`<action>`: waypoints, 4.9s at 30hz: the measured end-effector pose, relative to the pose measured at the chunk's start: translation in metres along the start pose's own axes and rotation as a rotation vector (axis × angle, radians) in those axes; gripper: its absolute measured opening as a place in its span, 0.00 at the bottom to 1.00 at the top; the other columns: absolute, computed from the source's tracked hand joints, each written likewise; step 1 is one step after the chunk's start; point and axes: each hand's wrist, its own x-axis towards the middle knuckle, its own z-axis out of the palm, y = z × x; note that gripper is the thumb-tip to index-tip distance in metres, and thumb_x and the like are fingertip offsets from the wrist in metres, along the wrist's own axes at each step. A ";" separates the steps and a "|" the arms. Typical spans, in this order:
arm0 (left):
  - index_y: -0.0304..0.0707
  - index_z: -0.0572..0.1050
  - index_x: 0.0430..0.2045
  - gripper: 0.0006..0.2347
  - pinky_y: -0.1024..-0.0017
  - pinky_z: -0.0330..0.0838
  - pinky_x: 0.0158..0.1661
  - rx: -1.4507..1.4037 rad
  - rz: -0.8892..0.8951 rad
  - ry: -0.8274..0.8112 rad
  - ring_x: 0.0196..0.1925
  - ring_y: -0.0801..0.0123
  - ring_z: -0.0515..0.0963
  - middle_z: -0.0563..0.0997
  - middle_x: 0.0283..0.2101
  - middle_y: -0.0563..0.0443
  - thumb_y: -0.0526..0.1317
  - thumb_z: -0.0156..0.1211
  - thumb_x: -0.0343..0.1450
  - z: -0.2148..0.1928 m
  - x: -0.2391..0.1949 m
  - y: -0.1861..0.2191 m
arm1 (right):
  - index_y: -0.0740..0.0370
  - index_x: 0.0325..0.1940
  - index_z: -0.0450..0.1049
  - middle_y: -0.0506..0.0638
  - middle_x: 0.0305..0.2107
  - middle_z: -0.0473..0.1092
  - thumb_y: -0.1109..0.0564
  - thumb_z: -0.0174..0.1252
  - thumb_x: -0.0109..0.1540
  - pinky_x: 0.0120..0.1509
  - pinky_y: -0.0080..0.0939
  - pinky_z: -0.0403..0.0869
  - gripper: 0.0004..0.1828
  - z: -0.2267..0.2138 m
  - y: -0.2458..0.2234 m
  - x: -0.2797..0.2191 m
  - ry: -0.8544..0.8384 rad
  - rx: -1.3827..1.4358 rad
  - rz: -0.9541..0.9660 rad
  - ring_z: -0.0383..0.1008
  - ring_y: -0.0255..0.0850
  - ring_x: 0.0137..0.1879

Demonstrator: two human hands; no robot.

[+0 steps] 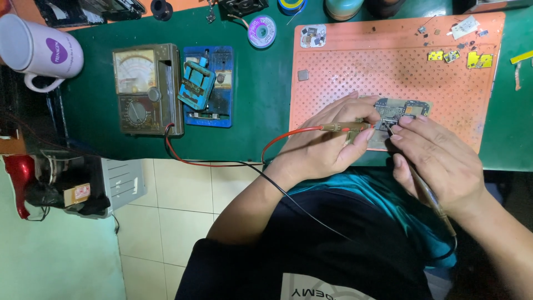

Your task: The person removes a motherboard from a smartphone chassis and places it on a work mat. They then use a multimeter to test electrical continuity on the motherboard's components.

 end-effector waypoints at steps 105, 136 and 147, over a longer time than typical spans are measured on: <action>0.34 0.65 0.32 0.05 0.57 0.57 0.54 -0.029 -0.077 0.081 0.48 0.53 0.71 0.72 0.34 0.48 0.34 0.49 0.66 0.007 0.008 0.004 | 0.76 0.28 0.70 0.64 0.29 0.70 0.63 0.49 0.55 0.42 0.53 0.72 0.10 0.009 0.008 0.000 0.247 -0.010 -0.056 0.72 0.56 0.34; 0.34 0.64 0.34 0.07 0.58 0.58 0.55 0.014 -0.024 0.087 0.47 0.55 0.72 0.71 0.34 0.49 0.35 0.48 0.66 0.004 0.004 0.003 | 0.76 0.29 0.71 0.64 0.28 0.70 0.62 0.49 0.55 0.43 0.53 0.71 0.10 0.012 0.003 0.001 0.227 -0.024 -0.062 0.72 0.57 0.35; 0.30 0.60 0.37 0.06 0.56 0.60 0.57 0.009 -0.017 -0.042 0.54 0.52 0.66 0.66 0.41 0.48 0.33 0.42 0.69 -0.003 0.000 0.004 | 0.78 0.33 0.68 0.66 0.31 0.69 0.64 0.47 0.57 0.51 0.51 0.70 0.09 0.001 -0.003 0.002 0.027 -0.076 -0.047 0.72 0.58 0.40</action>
